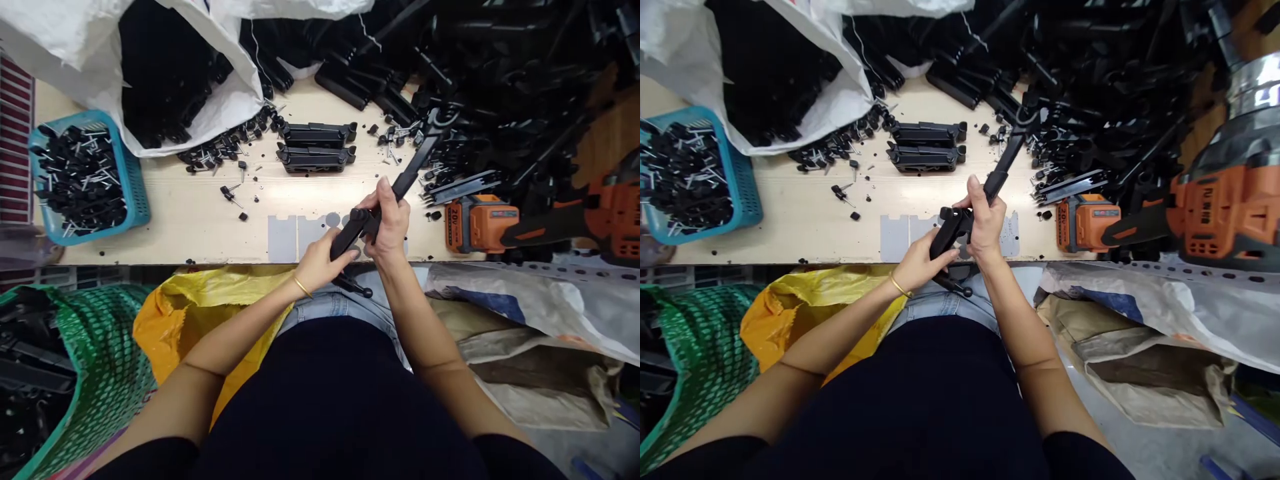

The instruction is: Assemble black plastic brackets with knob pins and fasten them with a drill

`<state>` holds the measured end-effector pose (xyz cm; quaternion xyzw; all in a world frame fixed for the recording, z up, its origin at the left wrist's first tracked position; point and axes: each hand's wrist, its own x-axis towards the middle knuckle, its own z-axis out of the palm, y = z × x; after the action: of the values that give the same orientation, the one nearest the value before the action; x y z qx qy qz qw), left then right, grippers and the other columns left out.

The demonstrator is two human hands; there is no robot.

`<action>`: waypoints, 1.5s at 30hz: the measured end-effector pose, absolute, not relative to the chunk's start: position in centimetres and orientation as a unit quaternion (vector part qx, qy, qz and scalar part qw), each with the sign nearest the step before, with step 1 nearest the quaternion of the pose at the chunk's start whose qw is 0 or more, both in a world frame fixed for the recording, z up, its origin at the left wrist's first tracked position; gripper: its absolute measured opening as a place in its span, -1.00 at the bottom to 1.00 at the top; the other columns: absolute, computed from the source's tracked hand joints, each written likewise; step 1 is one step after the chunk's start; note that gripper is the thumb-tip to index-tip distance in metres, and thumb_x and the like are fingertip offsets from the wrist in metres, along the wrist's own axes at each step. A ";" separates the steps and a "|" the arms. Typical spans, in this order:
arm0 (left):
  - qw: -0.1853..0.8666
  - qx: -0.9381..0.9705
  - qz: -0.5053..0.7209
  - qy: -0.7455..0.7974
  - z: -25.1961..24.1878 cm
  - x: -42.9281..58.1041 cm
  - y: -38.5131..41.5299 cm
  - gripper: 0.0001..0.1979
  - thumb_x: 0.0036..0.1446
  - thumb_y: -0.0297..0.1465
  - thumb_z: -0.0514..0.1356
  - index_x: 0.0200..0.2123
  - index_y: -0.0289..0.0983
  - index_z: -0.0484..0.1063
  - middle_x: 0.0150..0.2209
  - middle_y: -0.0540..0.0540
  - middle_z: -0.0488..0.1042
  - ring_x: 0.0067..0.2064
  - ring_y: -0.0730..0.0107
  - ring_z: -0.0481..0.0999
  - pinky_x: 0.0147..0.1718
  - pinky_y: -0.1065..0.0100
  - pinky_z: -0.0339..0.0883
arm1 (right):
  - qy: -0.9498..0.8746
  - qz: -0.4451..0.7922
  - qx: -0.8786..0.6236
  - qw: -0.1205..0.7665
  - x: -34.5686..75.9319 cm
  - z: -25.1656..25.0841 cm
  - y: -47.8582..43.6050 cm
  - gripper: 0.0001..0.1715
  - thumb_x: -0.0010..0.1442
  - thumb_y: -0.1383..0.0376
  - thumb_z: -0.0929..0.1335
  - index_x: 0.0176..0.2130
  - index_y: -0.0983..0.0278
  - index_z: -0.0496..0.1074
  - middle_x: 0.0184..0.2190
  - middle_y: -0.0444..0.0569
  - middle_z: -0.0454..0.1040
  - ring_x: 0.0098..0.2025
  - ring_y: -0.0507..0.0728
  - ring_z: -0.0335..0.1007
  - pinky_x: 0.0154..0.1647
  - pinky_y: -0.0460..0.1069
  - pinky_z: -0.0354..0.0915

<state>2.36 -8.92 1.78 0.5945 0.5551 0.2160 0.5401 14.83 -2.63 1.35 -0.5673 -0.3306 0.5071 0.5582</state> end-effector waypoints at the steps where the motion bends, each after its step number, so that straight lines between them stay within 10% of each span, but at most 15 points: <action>1: 0.548 0.565 0.231 0.572 1.6 2.7 -9.2 -0.76 0.15 -0.21 0.19 -0.20 -0.21 0.28 -0.46 -0.01 0.42 -0.45 0.26 0.49 -0.38 0.30 0.32 | -0.341 0.515 -0.568 0.544 14.7 1.6 -2.5 -0.44 0.12 -0.15 0.31 -0.57 0.24 0.37 -0.65 -0.18 0.32 -0.55 -0.02 0.34 -0.49 -0.09 0.28; 10: 0.594 0.522 0.241 0.563 1.1 0.7 -9.8 -0.57 -0.03 -0.07 0.30 -0.19 -0.22 0.37 -0.39 -0.07 0.49 -0.37 0.20 0.53 -0.36 0.29 0.36 | -0.341 0.549 -0.575 0.501 13.6 1.0 -2.9 -0.37 0.01 -0.20 0.36 -0.65 0.26 0.30 -0.71 -0.17 0.31 -0.62 -0.03 0.28 -0.53 -0.09 0.27; 16: 0.761 0.331 0.286 0.479 1.5 0.7 -8.4 -0.12 -0.05 0.37 -0.12 -0.18 -0.32 0.42 -0.49 -0.10 0.50 -0.55 0.37 0.49 -0.57 0.38 0.38 | -0.364 0.532 -0.587 0.489 13.0 2.2 -4.2 -0.44 0.01 -0.14 0.40 -0.61 0.26 0.31 -0.67 -0.17 0.34 -0.60 -0.03 0.28 -0.54 -0.10 0.27; 45: 0.800 0.173 0.425 0.386 0.1 1.1 -9.1 -0.39 -0.04 0.08 0.27 -0.05 -0.22 0.41 -0.49 0.05 0.39 -0.58 0.56 0.31 -0.63 0.47 0.18 | -0.391 0.484 -0.580 0.526 11.1 2.3 -5.0 -0.45 0.13 -0.07 0.35 -0.62 0.28 0.35 -0.65 -0.12 0.41 -0.57 -0.01 0.35 -0.46 -0.08 0.29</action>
<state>1.12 -9.05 0.06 0.1728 0.3863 0.4252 0.8001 11.11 -5.03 2.26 -0.5797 -0.3905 0.4842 0.5263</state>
